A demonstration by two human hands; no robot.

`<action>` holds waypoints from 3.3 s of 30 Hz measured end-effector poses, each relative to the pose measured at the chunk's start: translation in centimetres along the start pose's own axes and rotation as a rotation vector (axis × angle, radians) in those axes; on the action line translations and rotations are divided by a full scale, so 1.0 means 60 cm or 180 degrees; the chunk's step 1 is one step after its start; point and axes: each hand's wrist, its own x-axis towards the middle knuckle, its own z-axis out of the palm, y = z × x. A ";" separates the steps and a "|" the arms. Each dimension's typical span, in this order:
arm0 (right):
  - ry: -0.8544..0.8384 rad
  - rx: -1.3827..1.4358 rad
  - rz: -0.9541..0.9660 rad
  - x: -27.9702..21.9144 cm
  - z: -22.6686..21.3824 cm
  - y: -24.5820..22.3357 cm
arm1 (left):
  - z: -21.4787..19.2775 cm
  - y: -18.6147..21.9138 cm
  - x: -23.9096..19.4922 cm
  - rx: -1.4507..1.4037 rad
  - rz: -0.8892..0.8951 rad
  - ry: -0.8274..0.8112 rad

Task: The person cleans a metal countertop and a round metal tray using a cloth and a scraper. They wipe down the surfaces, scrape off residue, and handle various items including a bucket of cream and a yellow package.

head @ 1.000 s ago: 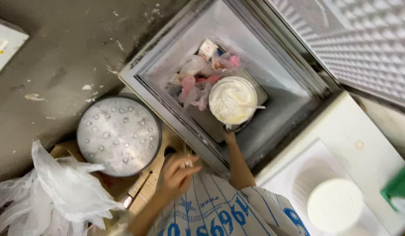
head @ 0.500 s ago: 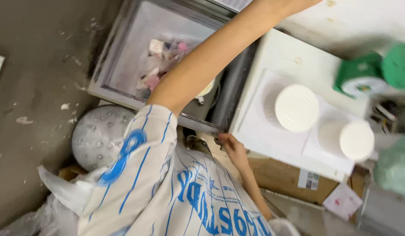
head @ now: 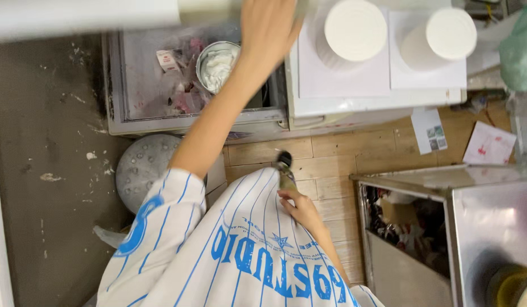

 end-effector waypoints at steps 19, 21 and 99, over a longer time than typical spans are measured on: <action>0.1742 0.0577 0.0832 -0.397 -0.040 0.216 | 0.238 0.284 -0.622 -0.0093 0.0439 -0.4751; 0.1763 0.0473 0.0923 -0.459 -0.055 0.253 | 0.236 0.378 -0.628 -0.0228 0.0622 -0.4979; 0.5997 0.0679 0.0998 -0.803 -0.770 0.720 | 0.377 1.599 -0.292 -0.2744 0.1666 -0.5580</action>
